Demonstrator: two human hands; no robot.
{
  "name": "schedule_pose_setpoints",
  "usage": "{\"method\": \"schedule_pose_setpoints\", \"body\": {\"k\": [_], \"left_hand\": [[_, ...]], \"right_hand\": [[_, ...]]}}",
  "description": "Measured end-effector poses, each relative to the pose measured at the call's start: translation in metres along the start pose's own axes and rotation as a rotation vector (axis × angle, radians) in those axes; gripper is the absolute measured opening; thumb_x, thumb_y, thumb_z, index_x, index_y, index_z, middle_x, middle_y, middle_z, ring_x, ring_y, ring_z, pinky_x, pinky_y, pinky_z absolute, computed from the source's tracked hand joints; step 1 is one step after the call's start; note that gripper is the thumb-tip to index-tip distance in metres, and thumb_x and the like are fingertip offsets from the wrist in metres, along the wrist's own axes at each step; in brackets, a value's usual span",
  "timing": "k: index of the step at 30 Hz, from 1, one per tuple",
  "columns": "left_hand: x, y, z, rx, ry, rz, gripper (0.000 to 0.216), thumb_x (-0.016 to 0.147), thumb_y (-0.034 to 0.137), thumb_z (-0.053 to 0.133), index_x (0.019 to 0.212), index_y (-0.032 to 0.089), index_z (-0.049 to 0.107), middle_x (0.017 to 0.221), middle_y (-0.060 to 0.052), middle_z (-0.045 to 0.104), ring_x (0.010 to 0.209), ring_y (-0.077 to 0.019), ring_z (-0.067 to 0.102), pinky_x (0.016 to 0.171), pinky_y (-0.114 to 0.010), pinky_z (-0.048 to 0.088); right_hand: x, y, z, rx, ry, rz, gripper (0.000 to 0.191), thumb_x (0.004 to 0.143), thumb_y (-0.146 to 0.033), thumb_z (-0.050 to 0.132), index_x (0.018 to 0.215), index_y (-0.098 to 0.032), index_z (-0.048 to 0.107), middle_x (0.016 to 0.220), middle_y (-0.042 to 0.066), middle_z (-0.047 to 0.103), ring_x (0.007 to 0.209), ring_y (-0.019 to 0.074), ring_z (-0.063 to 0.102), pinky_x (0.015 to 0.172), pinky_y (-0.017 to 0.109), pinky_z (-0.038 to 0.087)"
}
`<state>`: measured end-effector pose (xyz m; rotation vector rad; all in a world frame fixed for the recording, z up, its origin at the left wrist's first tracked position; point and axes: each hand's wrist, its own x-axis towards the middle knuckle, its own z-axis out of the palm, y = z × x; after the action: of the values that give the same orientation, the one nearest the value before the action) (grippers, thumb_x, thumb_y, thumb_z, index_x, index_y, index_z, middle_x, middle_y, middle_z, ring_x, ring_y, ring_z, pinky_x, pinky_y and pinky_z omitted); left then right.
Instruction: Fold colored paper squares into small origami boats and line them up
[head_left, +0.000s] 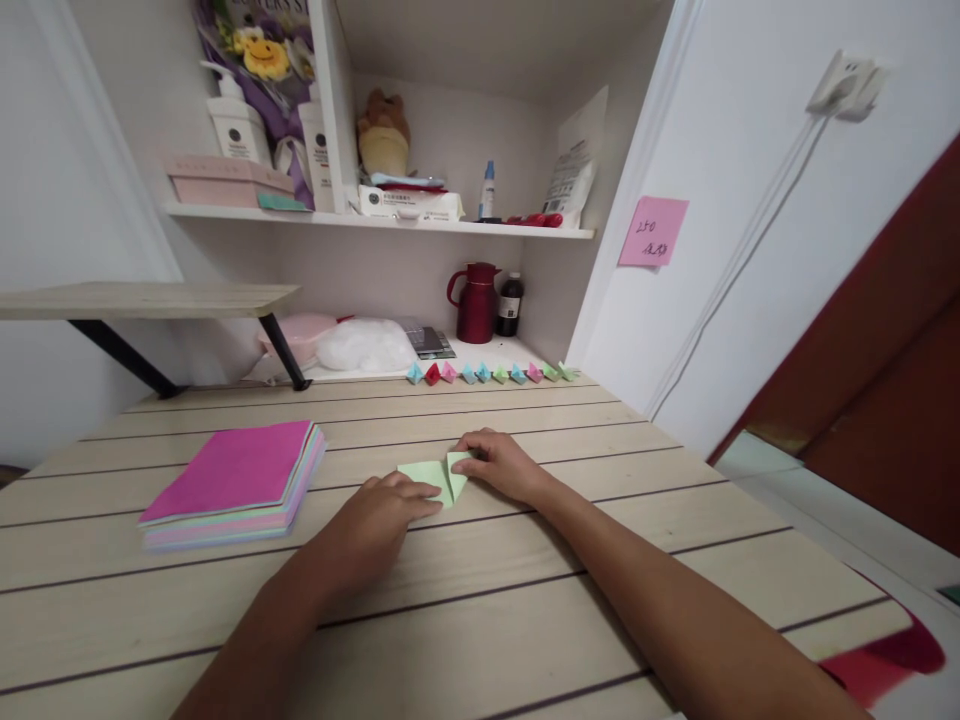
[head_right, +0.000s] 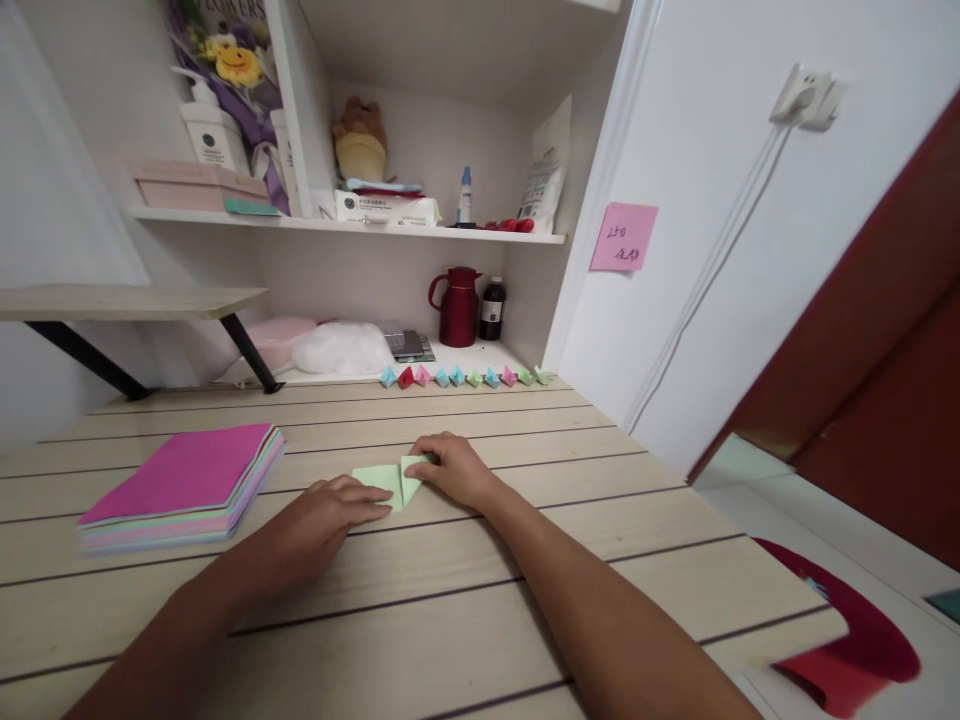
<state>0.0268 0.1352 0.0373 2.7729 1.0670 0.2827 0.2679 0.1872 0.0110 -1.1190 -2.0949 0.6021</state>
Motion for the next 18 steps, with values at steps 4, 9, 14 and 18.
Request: {"method": "schedule_pose_setpoints", "body": {"k": [4,9,14,18], "left_hand": [[0.000,0.002,0.000,0.023,-0.004,-0.014,0.060,0.078,-0.001,0.038,0.118,0.034,0.066,0.134,0.002,0.061,0.119,-0.0239,0.053,0.100,-0.045,0.040],[0.002,0.000,0.003,0.012,0.014,-0.014,0.056,0.083,0.000,0.036,0.123,0.029,0.062,0.132,0.000,0.062,0.117,-0.0207,0.053,0.100,-0.040,0.040],[0.004,0.001,0.004,0.053,-0.004,-0.024,0.060,0.078,-0.002,0.038,0.120,0.031,0.063,0.134,0.001,0.060,0.120,-0.0235,0.051,0.100,-0.043,0.040],[0.003,0.002,0.005,0.058,-0.001,-0.022,0.058,0.080,-0.001,0.037,0.120,0.031,0.064,0.134,0.000,0.060,0.120,-0.0243,0.051,0.099,-0.044,0.040]], "right_hand": [[0.003,-0.002,0.007,-0.161,-0.016,-0.070,0.014,0.080,-0.033,0.073,0.089,-0.022,0.071,0.092,0.004,0.069,0.091,0.0203,0.058,0.084,0.032,0.042],[0.006,-0.002,0.009,-0.226,0.014,-0.005,0.014,0.078,-0.033,0.075,0.083,-0.021,0.070,0.085,0.004,0.066,0.088,0.0207,0.057,0.082,0.033,0.040],[0.009,0.001,0.012,-0.215,0.063,0.093,0.015,0.077,-0.033,0.074,0.077,-0.020,0.067,0.080,0.003,0.063,0.079,0.0187,0.056,0.073,0.030,0.038],[0.010,0.002,0.009,-0.172,0.060,0.127,0.017,0.079,-0.035,0.072,0.079,-0.019,0.067,0.082,0.004,0.063,0.080,0.0191,0.056,0.075,0.031,0.039]]}}
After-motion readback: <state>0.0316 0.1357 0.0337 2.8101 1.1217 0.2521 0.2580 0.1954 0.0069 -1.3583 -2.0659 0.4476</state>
